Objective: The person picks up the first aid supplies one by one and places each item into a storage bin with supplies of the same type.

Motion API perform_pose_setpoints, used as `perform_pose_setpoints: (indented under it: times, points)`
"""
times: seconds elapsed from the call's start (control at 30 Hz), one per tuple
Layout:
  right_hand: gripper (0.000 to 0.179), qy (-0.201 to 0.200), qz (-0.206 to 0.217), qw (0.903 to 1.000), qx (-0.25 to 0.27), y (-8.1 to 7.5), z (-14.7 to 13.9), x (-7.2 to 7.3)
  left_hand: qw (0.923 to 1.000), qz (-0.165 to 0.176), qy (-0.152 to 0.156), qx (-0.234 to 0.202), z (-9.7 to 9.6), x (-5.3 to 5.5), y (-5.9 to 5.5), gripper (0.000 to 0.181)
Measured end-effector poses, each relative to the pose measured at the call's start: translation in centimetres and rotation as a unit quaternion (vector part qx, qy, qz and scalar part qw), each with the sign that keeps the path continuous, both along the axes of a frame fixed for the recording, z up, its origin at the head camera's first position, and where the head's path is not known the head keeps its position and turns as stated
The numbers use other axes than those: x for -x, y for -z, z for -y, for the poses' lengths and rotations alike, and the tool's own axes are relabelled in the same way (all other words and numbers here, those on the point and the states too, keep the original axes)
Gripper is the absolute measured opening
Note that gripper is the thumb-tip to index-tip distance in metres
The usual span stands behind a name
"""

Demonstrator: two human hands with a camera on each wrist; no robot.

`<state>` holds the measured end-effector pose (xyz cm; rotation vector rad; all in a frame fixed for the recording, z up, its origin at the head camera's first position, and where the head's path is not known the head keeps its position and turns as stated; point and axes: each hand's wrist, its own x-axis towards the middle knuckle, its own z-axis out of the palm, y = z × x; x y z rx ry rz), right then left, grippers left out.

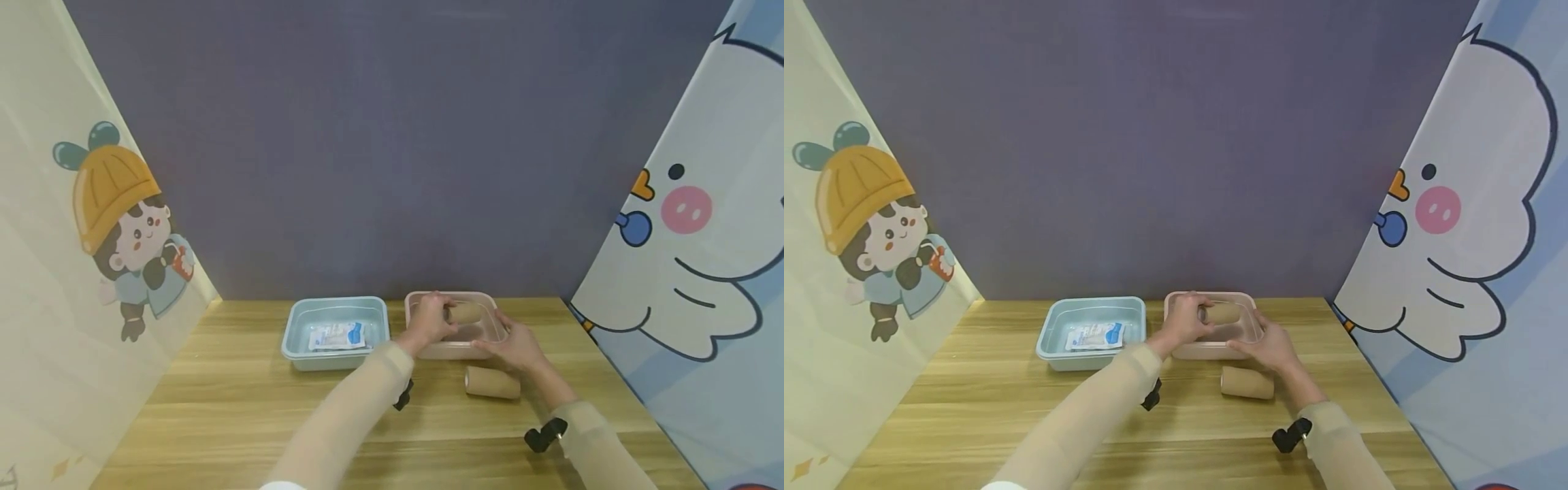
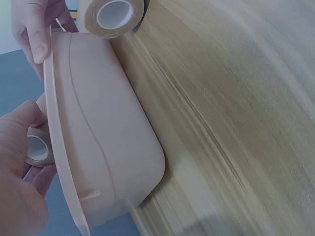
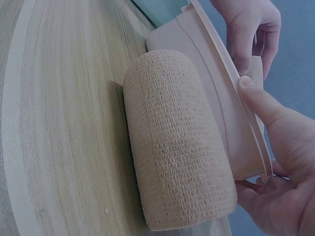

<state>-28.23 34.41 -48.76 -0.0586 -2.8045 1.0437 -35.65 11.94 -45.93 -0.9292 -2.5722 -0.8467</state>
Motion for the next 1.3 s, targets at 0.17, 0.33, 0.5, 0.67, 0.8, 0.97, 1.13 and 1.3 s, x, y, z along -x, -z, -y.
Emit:
perform_pose_setpoints:
  times: [0.17, 0.33, 0.5, 0.67, 0.8, 0.97, 1.13, 1.3]
  points:
    - [0.111, 0.004, 0.0, 1.0, 0.003, -0.1, -0.1, 0.0, 1.0, 0.004, 0.005, -0.005, -0.3, 0.0, 0.1, 0.038]
    - [0.109, 0.009, -0.008, 0.9999, 0.003, -0.2, 0.0, 0.0, 0.9996, -0.021, 0.01, -0.019, -0.9, 1.7, 2.1, 0.037]
    - [0.111, 0.009, -0.006, 0.9999, 0.005, -0.1, 0.1, -0.2, 0.9999, -0.014, 0.0, -0.008, -1.2, 2.2, 2.8, 0.038]
    - [0.11, 0.01, -0.013, 0.9999, 0.006, -0.1, 0.2, -0.4, 0.9995, 0.032, -0.002, -0.001, -0.9, 0.7, 1.0, 0.038]
    - [0.11, 0.015, -0.015, 0.9998, 0.002, 0.0, 0.4, -0.6, 0.9991, 0.039, -0.004, 0.02, -1.2, 0.4, 1.3, 0.037]
    - [0.113, 0.014, -0.01, 0.9998, 0.003, 0.2, 0.5, -0.9, 0.9984, 0.046, -0.007, 0.032, -1.4, 0.4, 1.6, 0.037]
    - [0.11, 0.013, -0.01, 0.9997, 0.016, 0.0, 0.8, -0.9, 0.9978, 0.053, -0.011, 0.038, -1.5, 0.6, 1.3, 0.037]
    - [0.111, 0.015, -0.009, 0.9997, 0.017, 0.2, 0.8, -0.7, 0.9968, 0.065, -0.02, 0.044, -1.8, 0.6, 1.1, 0.037]
